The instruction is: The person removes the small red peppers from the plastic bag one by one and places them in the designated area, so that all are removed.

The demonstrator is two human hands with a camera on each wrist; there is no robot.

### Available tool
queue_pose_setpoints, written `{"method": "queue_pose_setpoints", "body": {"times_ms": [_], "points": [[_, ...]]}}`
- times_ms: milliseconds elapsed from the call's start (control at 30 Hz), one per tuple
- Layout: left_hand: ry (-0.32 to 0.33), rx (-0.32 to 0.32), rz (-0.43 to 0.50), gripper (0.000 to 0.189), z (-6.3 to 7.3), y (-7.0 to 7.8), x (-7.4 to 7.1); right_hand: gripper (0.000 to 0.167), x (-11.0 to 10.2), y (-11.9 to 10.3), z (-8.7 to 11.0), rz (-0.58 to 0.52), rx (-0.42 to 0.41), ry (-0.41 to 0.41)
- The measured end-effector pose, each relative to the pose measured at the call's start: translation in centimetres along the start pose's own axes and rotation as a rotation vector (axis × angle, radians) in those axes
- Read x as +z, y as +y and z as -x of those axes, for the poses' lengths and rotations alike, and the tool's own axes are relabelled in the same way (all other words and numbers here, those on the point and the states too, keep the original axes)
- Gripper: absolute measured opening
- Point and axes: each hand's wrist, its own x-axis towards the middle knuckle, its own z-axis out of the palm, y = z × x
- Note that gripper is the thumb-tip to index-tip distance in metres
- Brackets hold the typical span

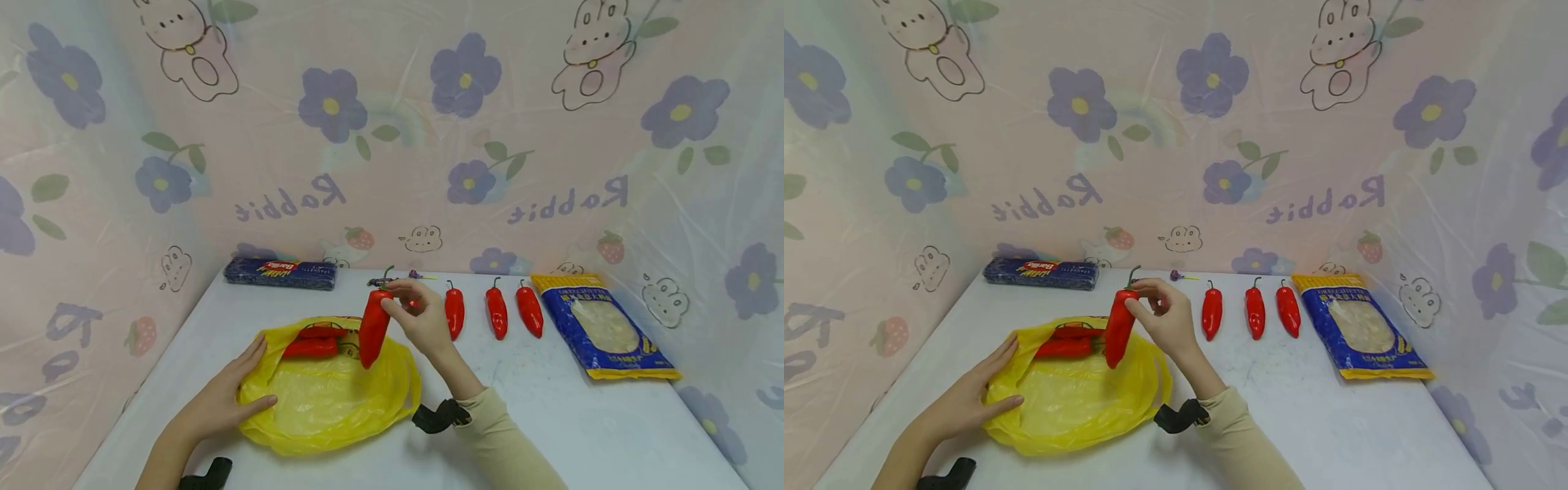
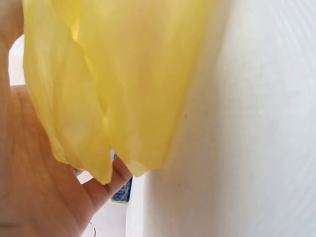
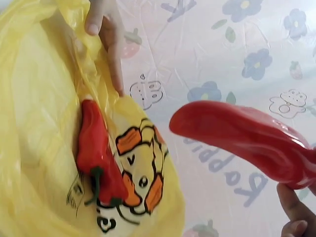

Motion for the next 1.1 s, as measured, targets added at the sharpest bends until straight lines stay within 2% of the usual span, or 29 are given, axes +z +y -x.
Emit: {"method": "queue_pose_setpoints", "body": {"times_ms": [167, 400, 533, 667, 800, 967, 1100], "points": [[0.000, 0.000, 0.001, 0.101, 0.0, 0.0, 0.0, 0.024, -2.3, 0.8, 0.1, 0.048, 0.083, 0.018], [-0.005, -0.003, 0.011, 0.101, -0.1, 0.0, 0.0, 0.026, -5.4, 3.2, 1.1, 0.080, 0.301, 0.033], [-0.008, -0.013, 0.018, 0.101, -0.1, 0.0, 0.0, 0.027, -6.6, 4.7, 2.1, 0.199, 0.394, 0.036], [-0.008, -0.011, 0.016, 0.101, -0.1, 0.1, -0.1, 0.028, -7.2, 5.7, 3.0, 0.342, 0.459, 0.007], [-0.006, -0.007, 0.012, 0.102, -0.1, 0.2, -0.2, 0.028, -7.2, 6.6, 3.5, 0.426, 0.512, -0.010], [-0.006, -0.005, 0.016, 0.101, -0.1, 0.1, -0.2, 0.026, -6.9, 7.6, 4.0, 0.469, 0.565, -0.029], [-0.009, -0.006, 0.018, 0.101, -0.1, 0.2, -0.2, 0.025, -6.6, 7.9, 4.3, 0.480, 0.574, -0.021]]}}
